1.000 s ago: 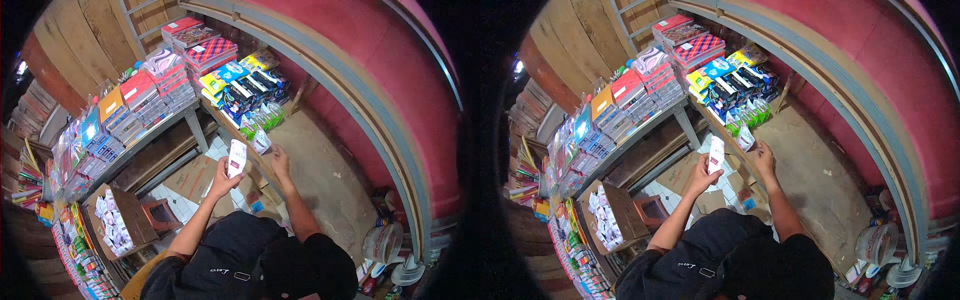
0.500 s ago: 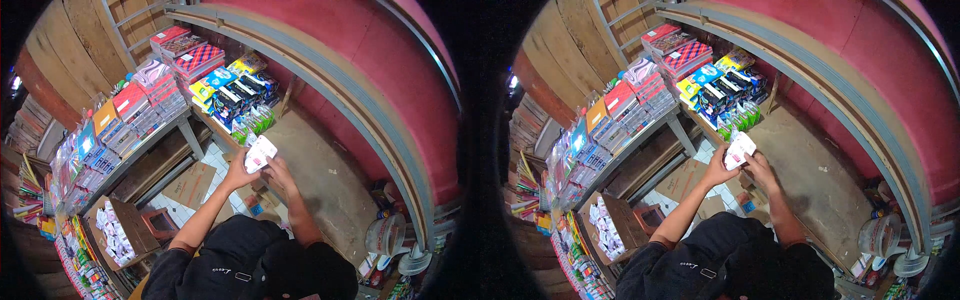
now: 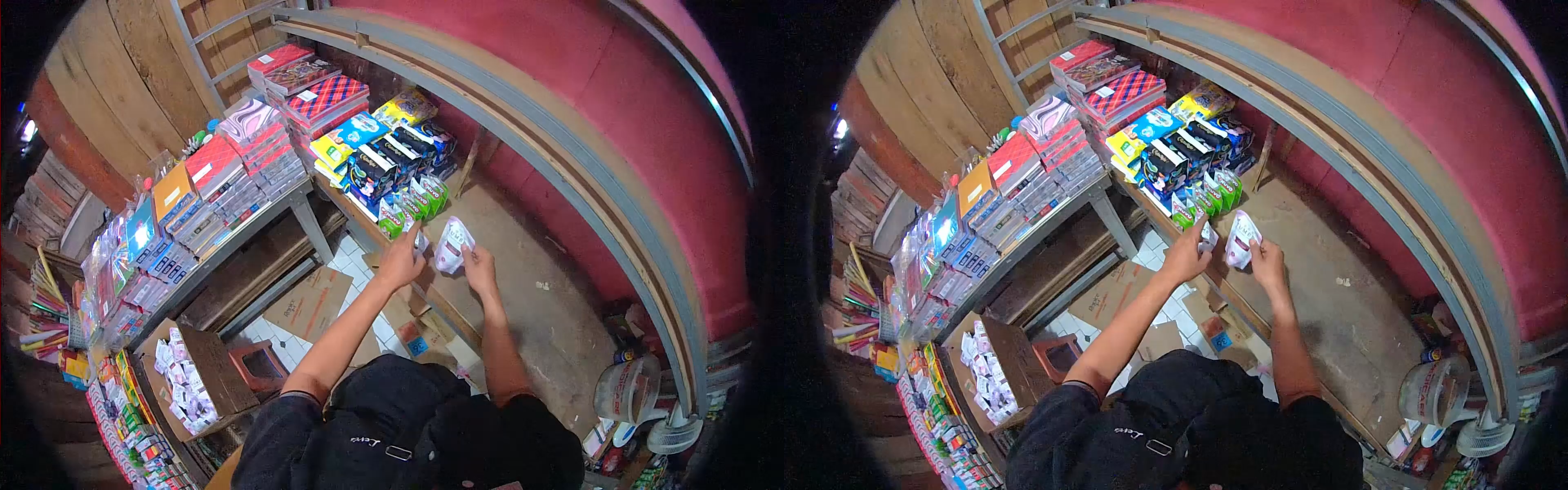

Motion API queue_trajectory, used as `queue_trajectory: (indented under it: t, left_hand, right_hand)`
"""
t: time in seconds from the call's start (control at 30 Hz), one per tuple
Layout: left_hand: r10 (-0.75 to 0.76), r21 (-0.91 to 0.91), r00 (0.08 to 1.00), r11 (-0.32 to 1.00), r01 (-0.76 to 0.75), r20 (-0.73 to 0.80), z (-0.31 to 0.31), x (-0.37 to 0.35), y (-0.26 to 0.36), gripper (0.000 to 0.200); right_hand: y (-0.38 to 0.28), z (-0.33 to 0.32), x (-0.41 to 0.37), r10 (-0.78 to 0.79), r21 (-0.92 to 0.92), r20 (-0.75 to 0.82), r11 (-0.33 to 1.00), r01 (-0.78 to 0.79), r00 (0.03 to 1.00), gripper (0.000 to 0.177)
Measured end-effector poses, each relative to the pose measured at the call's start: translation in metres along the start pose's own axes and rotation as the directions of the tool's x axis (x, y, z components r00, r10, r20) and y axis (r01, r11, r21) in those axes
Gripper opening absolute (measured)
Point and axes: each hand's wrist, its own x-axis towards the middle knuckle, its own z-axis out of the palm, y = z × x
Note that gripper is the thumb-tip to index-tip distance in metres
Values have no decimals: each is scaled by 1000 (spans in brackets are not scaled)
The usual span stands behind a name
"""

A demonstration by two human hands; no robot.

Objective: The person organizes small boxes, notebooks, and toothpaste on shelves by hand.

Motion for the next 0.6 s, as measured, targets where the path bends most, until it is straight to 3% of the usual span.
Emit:
queue_trajectory:
  t: [0.1, 0.27, 0.47, 0.57, 0.6]
  left_hand:
    - [0, 126, 991, 992, -17, 131, 14, 16, -19, 64]
    - [2, 36, 996, 999, -5, 87, 15, 22, -30, 54]
    - [22, 8, 1000, 1000, -22, 17, 11, 22, -35, 48]
    - [63, 45, 998, 997, -64, 6, 15, 26, -43, 50]
    - [84, 58, 996, 995, -83, -3, 14, 28, -43, 50]
  right_hand:
    - [5, 26, 12, 30, -13, -54, 999, -31, 998, 31]
    - [-4, 65, 14, 109, -137, 14, 985, -106, 994, 37]
    - [1, 85, 21, 115, -85, 37, 990, -112, 993, 38]
    - [-3, 88, 21, 4, 98, 22, 995, -6, 1000, 39]
    - [-3, 89, 21, 5, 64, 14, 998, -5, 1000, 39]
